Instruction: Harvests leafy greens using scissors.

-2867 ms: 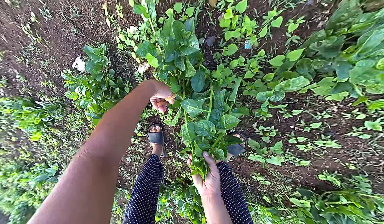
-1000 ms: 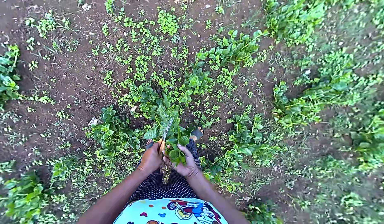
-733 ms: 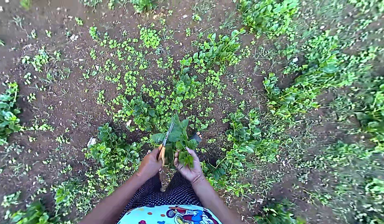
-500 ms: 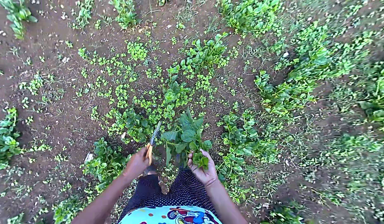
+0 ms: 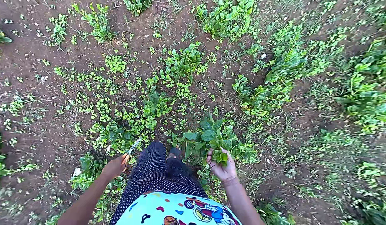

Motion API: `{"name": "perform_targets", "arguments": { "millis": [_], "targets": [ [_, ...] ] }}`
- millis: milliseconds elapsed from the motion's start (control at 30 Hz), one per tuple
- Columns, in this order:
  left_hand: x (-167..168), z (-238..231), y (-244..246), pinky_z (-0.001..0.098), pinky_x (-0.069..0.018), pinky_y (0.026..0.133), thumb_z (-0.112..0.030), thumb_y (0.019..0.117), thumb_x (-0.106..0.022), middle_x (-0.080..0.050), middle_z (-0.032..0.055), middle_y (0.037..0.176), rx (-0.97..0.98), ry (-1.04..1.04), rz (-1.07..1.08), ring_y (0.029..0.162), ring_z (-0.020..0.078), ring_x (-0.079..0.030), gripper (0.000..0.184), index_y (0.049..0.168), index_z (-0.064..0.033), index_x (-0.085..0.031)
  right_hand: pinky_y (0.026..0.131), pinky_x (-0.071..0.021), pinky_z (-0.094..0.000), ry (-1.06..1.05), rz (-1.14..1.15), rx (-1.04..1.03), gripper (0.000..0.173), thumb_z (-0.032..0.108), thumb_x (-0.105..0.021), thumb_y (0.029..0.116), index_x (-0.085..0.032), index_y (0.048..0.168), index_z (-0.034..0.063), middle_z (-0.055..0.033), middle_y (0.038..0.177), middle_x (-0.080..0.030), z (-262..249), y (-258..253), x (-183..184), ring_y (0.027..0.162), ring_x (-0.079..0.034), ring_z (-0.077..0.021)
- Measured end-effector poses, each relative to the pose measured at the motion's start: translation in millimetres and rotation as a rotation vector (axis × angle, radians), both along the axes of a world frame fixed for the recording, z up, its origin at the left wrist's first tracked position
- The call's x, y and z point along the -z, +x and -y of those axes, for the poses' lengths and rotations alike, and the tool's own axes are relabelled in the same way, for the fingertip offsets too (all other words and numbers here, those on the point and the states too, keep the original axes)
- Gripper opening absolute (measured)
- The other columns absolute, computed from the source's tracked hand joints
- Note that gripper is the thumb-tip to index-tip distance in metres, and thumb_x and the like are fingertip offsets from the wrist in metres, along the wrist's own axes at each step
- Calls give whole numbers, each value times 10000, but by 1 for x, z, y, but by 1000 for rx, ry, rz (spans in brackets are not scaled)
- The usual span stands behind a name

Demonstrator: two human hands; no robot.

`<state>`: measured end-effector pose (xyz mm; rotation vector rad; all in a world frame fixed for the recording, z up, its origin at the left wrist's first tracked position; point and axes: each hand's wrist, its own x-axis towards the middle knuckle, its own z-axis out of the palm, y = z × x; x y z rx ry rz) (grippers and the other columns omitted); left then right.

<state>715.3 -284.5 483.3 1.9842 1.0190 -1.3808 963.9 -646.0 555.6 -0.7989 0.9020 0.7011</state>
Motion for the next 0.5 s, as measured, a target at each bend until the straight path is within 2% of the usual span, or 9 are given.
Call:
{"name": "perform_targets", "arguments": {
  "millis": [100, 167, 367, 500],
  "targets": [
    [-8, -8, 33, 665, -438, 1061, -255, 1054, -536, -601, 284, 1372, 9, -16, -25, 1284, 461, -581, 496, 1487, -18, -486, 539, -597, -295, -64, -19, -12, 406, 329, -278, 1091, -577, 948, 94, -71, 765, -695, 3, 35, 1, 613, -693, -164],
    [-5, -17, 53, 662, -442, 1060, -247, 1050, -543, -600, 297, 1363, 3, -15, -29, 1279, 467, -581, 481, 1455, 11, -507, 530, -592, -291, -90, -59, -1, 387, 331, -291, 1093, -565, 963, 90, -73, 763, -687, 2, 58, 3, 610, -688, -165],
    [41, -64, 148, 654, -448, 1056, -267, 1053, -539, -611, 303, 1343, 4, -42, -40, 1272, 471, -586, 476, 1422, 34, -531, 526, -592, -312, -108, -119, 63, 376, 351, -333, 1085, -573, 977, 82, -96, 778, -686, -21, 166, 18, 616, -690, -191],
    [66, -104, 246, 644, -439, 1075, -268, 1048, -553, -602, 311, 1356, -41, -52, -42, 1289, 469, -576, 480, 1415, 41, -543, 505, -579, -308, -189, -132, 20, 360, 336, -324, 1092, -563, 992, 85, -101, 780, -684, -59, 257, 28, 601, -682, -189]
  ]
}}
